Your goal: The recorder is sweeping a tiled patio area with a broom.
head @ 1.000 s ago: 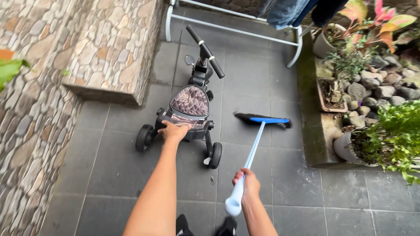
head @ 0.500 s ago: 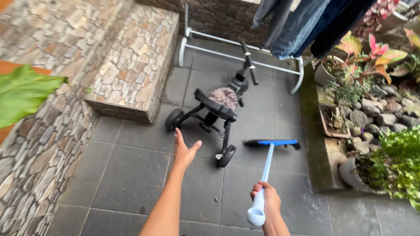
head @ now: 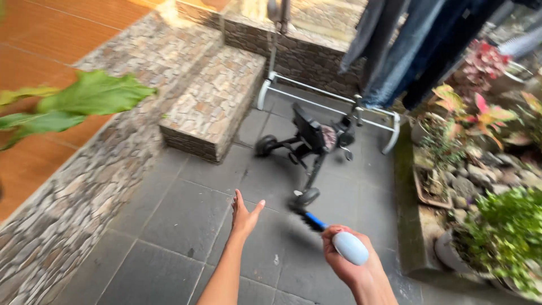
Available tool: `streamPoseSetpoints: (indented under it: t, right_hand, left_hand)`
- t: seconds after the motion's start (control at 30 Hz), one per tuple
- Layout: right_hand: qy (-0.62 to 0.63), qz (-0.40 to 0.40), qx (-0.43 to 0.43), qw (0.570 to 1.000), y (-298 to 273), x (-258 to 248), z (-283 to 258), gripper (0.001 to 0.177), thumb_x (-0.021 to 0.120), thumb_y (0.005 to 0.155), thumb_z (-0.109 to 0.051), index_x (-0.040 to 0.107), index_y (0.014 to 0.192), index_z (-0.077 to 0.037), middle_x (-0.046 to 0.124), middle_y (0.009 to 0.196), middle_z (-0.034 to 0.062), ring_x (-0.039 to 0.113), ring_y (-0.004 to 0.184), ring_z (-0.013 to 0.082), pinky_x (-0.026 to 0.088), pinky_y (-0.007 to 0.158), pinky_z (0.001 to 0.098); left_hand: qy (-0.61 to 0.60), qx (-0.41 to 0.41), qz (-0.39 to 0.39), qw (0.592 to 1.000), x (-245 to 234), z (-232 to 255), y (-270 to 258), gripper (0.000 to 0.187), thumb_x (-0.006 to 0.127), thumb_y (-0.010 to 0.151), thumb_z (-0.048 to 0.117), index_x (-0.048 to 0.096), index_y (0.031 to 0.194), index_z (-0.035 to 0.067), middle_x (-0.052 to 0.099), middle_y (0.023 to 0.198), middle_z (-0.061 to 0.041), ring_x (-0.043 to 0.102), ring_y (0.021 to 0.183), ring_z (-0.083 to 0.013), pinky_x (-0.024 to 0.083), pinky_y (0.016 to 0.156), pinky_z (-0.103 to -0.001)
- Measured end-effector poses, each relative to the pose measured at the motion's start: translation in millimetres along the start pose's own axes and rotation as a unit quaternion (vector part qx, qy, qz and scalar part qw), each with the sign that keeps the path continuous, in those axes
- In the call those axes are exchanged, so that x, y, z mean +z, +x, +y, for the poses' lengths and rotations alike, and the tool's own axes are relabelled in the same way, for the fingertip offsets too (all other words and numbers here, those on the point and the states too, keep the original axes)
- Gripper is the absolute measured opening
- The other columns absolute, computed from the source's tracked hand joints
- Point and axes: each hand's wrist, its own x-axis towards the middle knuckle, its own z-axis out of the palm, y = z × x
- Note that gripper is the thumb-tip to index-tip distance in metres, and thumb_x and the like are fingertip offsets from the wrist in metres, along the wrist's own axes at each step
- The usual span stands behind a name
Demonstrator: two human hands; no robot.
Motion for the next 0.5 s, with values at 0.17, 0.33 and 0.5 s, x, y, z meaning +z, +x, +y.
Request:
streamPoseSetpoints:
  t: [0.17, 0.33, 0.5]
  right_hand:
    - [0.022, -0.044, 0.186, 0.981, 5, -10, 57, 0.014, 0.046, 0.082, 0.010, 0.043, 0.078, -0.003, 0.048, 0.070, 0.0024, 0.049, 0.057, 0.0146, 0.052, 0.053, 0.0248]
    - [-0.029, -0.108, 0.343, 0.933, 85, -39, 152, 0.011, 0.048, 0.085, 0.006, 0.045, 0.079, -0.002, 0.049, 0.068, 0.0047, 0.051, 0.054, 0.0144, 0.051, 0.050, 0.0253]
    - [-0.378, -0.077, 0.385, 0.838, 168, -58, 265, 0.021, 0.062, 0.095, -0.005, 0.048, 0.079, -0.006, 0.047, 0.060, 0.0027, 0.044, 0.044, 0.0127, 0.040, 0.038, 0.0269]
  left_hand:
    - [0.026, -0.004, 0.070, 0.997, -59, -25, -12, 0.116, 0.072, 0.085, 0.057, -0.003, 0.164, 0.016, 0.005, 0.171, -0.018, 0.001, 0.158, -0.0343, 0.010, 0.127, -0.048]
    - [0.034, 0.026, 0.159, 0.986, -138, -55, -1, 0.109, 0.074, 0.085, 0.052, 0.010, 0.163, 0.011, 0.018, 0.167, -0.021, 0.012, 0.156, -0.0368, 0.017, 0.125, -0.046]
    - [0.030, 0.016, 0.216, 0.976, -241, -110, 1, 0.099, 0.075, 0.084, 0.045, 0.023, 0.160, 0.009, 0.028, 0.164, -0.023, 0.024, 0.154, -0.0367, 0.027, 0.122, -0.044]
